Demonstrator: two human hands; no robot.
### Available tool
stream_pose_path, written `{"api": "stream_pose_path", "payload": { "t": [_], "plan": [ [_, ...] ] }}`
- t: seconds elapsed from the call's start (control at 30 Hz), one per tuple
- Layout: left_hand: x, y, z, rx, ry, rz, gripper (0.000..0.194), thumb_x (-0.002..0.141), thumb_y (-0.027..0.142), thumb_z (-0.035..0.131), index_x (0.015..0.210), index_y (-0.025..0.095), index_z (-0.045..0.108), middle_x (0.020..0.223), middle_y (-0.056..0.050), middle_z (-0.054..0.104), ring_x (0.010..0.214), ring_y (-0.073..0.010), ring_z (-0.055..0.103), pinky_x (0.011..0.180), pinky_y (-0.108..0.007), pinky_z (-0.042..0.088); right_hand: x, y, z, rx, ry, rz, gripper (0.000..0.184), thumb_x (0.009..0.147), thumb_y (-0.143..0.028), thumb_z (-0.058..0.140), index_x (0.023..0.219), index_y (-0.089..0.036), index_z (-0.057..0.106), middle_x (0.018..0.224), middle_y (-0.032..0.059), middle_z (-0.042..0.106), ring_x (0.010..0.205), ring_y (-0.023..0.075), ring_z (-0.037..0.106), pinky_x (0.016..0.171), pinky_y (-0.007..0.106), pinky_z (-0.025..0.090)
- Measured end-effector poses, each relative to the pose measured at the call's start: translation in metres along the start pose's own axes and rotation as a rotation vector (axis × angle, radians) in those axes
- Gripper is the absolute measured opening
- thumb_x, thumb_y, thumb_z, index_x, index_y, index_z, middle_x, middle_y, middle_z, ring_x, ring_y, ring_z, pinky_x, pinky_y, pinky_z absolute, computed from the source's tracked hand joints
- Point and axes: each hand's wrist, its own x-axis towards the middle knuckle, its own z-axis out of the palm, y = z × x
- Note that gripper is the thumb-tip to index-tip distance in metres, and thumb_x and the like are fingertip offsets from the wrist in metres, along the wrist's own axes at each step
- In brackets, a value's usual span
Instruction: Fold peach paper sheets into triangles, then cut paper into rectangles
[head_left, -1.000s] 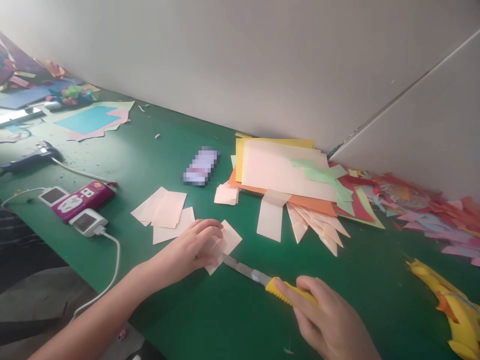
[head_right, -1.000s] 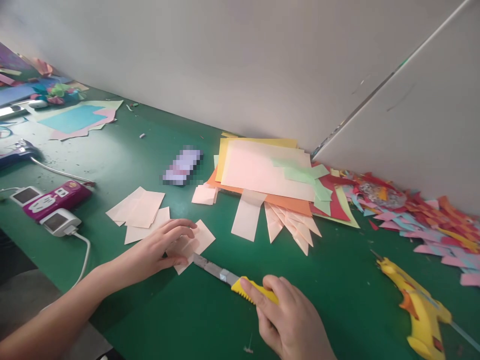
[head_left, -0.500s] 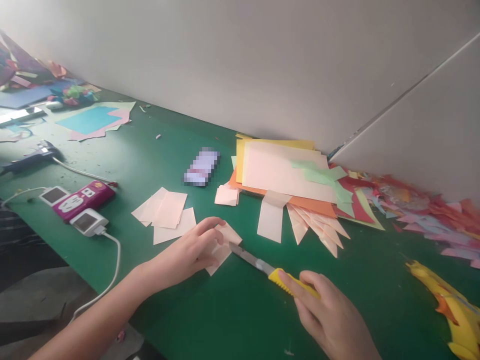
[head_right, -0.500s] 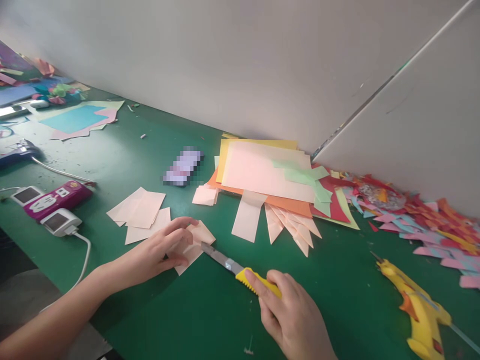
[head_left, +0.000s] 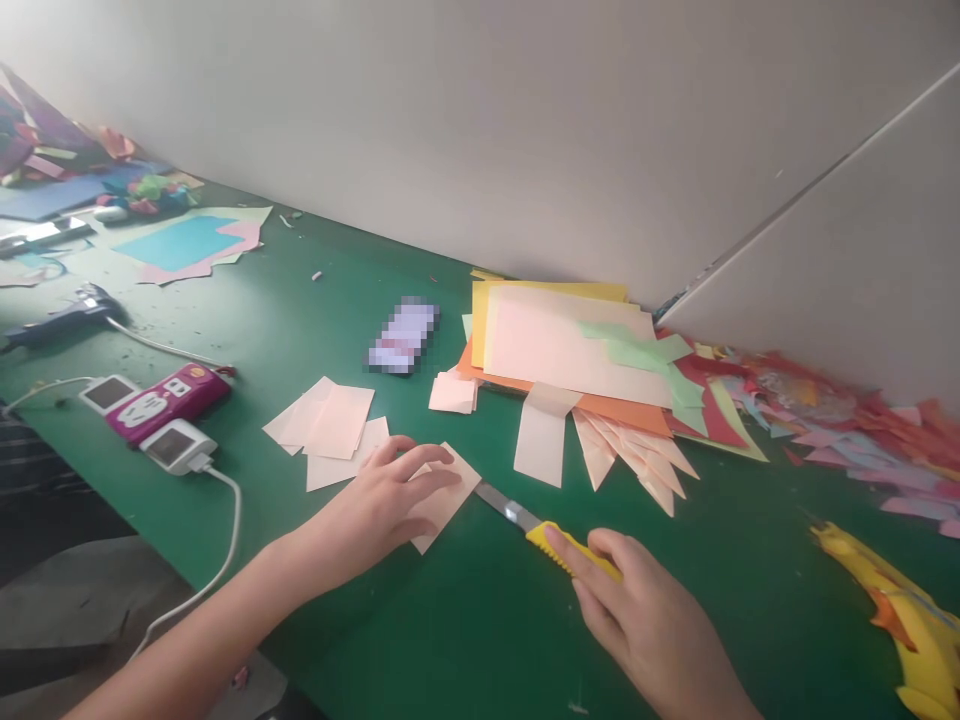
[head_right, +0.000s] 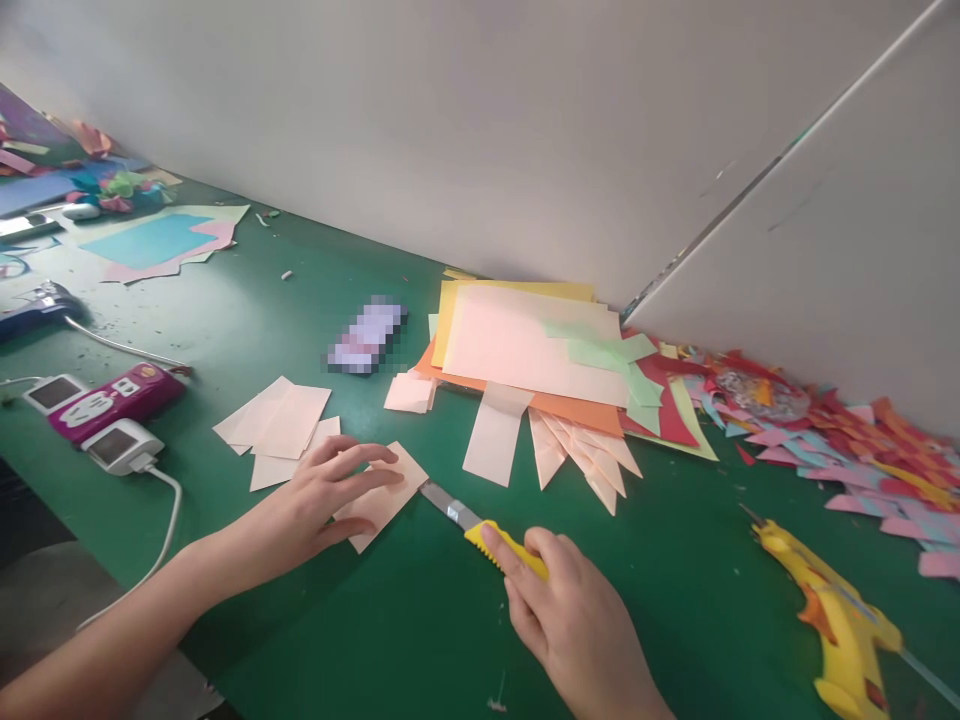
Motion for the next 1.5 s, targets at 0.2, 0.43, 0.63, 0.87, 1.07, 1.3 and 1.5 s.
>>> {"api": "stream_pose_path", "payload": {
  "t": [0.2,0.43,0.63,0.87,1.07,1.3,1.5],
  "plan": [
    [0.0,0.007,-0.001,0.105,-0.015,0.047,0.023,0.089,0.02,0.052,0.11,0.026,0.06,0.125,-0.003,0.055,0.118,-0.0286,0.041,0.098,-0.047,0.04,0.015,-0.008,-0.002,-0.003,-0.011,0.005,0.041,0.095,-0.025,0.035,0.133,-0.025,0.047,0.08,0.0036,0.054,0.056,0.0094,0.052,0.04,0.017,0.033],
    [-0.002,0.011,0.002,-0.147,-0.095,0.039,0.027,0.094,0.013,0.037,0.108,0.022,0.059,0.123,-0.005,0.054,0.112,-0.0156,0.053,0.091,-0.024,0.049,0.018,-0.006,0.002,-0.046,-0.001,-0.034,0.04,0.096,-0.026,0.034,0.134,-0.024,0.046,0.076,0.0022,0.053,0.053,0.0082,0.047,0.04,0.018,0.027],
    [-0.004,0.011,0.003,-0.201,-0.054,0.017,0.028,0.094,0.013,0.037,0.11,0.023,0.058,0.124,-0.005,0.054,0.112,-0.0164,0.054,0.094,-0.026,0.049,0.019,0.003,0.003,-0.078,0.016,-0.078,0.04,0.097,-0.026,0.032,0.135,-0.025,0.045,0.069,-0.0001,0.05,0.051,0.0086,0.045,0.043,0.02,0.026],
    [-0.005,0.009,0.004,-0.206,-0.033,0.013,0.028,0.094,0.014,0.036,0.107,0.023,0.059,0.123,-0.005,0.055,0.112,-0.0173,0.054,0.094,-0.028,0.049,0.018,0.007,0.002,-0.068,-0.001,-0.07,0.04,0.097,-0.027,0.032,0.136,-0.025,0.044,0.071,-0.0002,0.051,0.052,0.0089,0.045,0.043,0.02,0.027],
    [-0.006,0.006,0.008,-0.179,0.003,0.014,0.029,0.093,0.015,0.038,0.112,0.024,0.058,0.124,-0.005,0.055,0.113,-0.0175,0.055,0.095,-0.028,0.049,0.029,0.0,0.009,-0.091,0.022,-0.092,0.041,0.097,-0.027,0.034,0.136,-0.025,0.043,0.071,0.0001,0.05,0.053,0.0094,0.044,0.043,0.023,0.024],
    [-0.005,0.008,0.008,-0.159,0.01,-0.001,0.03,0.092,0.013,0.038,0.113,0.024,0.057,0.124,-0.005,0.055,0.112,-0.0181,0.055,0.094,-0.029,0.049,0.038,-0.002,0.014,-0.118,0.023,-0.099,0.042,0.097,-0.025,0.034,0.138,-0.024,0.04,0.073,0.0008,0.051,0.056,0.0103,0.045,0.046,0.023,0.026],
    [-0.004,0.009,0.004,-0.187,-0.011,0.017,0.03,0.092,0.013,0.037,0.106,0.023,0.061,0.121,-0.005,0.056,0.109,-0.0182,0.056,0.089,-0.029,0.051,0.037,0.002,0.012,-0.094,0.008,-0.11,0.039,0.098,-0.026,0.031,0.135,-0.023,0.045,0.072,0.0005,0.05,0.055,0.01,0.045,0.045,0.023,0.027]
  ]
}}
